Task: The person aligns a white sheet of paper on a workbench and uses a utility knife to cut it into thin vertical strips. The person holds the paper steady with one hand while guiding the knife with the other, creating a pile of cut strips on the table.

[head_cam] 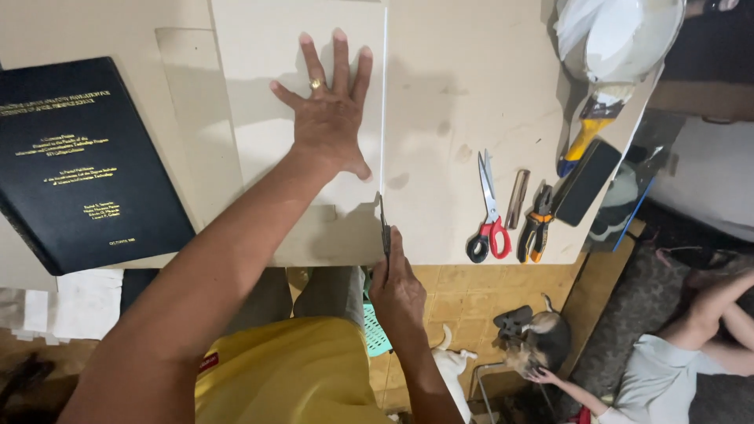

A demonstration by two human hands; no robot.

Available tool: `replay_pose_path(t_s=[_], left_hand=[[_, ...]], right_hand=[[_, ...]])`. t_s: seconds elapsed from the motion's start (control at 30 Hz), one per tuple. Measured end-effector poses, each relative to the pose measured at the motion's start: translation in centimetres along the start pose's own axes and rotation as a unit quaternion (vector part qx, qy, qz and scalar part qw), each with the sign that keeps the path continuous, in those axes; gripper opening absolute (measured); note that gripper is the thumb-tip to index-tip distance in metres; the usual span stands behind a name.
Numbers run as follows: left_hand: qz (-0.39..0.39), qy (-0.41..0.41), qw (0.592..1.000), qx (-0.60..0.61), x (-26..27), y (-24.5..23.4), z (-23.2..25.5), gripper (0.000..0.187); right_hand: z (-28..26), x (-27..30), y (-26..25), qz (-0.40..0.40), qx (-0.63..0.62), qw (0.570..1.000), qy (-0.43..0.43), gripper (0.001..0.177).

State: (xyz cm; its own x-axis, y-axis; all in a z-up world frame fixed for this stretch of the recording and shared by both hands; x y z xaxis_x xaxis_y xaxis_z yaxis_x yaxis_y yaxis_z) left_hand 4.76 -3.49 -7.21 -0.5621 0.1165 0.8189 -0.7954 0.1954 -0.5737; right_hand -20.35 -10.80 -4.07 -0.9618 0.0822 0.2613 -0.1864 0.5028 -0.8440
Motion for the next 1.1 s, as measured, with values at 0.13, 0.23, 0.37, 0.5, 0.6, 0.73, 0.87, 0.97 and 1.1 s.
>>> replay_pose_path(t_s=[0.13, 0.23, 0.37, 0.5, 0.6, 0.73, 0.87, 0.97, 1.1], left_hand=[[-0.002, -0.007, 1.000, -0.003, 0.0, 0.0, 0.0, 0.167], [-0.010, -0.009, 1.000, -0.003, 0.1, 0.0, -0.1, 0.167], [0.029, 0.008, 0.999, 0.015, -0.1, -0.1, -0.1, 0.168], [0.053, 0.002, 0.998, 0.039, -0.2, -0.9, -0.1, 0.164], [0.057, 0.002, 0.998, 0.041, -0.1, -1.5, -0.1, 0.159], [0.038, 0.015, 0.998, 0.045, 0.3, -1.4, 0.0, 0.155], [0.032, 0.024, 0.998, 0.047, 0.7, -2.0, 0.0, 0.152], [0.029, 0.020, 0.999, 0.036, 0.4, -1.6, 0.0, 0.154], [0.034, 0.020, 0.999, 0.032, 0.0, -1.1, 0.0, 0.155]], right_hand=[[-1.4, 1.7, 1.2, 0.001, 0.104, 0.985, -0.139, 0.047], [1.2, 2.7, 1.2, 0.065, -0.028, 0.997, -0.027, 0.049], [1.7, 1.2, -0.2, 0.068, -0.159, 0.984, 0.034, 0.054], [2.2, -5.7, -1.3, 0.090, -0.181, 0.978, 0.059, 0.059], [1.4, -13.3, -2.4, 0.137, -0.169, 0.976, -0.005, 0.057], [0.5, -20.8, -2.9, 0.209, -0.131, 0.964, -0.095, 0.052], [1.6, -23.5, -2.0, 0.212, -0.113, 0.965, -0.108, 0.052], [1.6, -23.5, -1.8, 0.198, -0.128, 0.967, -0.097, 0.055], [0.8, -23.2, -2.1, 0.174, -0.110, 0.975, -0.079, 0.054]])
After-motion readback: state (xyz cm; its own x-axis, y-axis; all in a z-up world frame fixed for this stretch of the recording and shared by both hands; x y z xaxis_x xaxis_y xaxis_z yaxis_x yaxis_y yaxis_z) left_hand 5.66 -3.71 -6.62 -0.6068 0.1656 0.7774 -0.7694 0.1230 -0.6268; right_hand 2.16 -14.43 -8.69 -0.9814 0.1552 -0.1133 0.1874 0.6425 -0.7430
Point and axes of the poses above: each hand's wrist, its own x-axis away from the middle knuckle, its own y-axis out of the palm, z = x × y, the point moved 10 cm from there along -x, towards the middle knuckle, and after that the axes turned 14 degrees about -y, right-handed, at the moved point
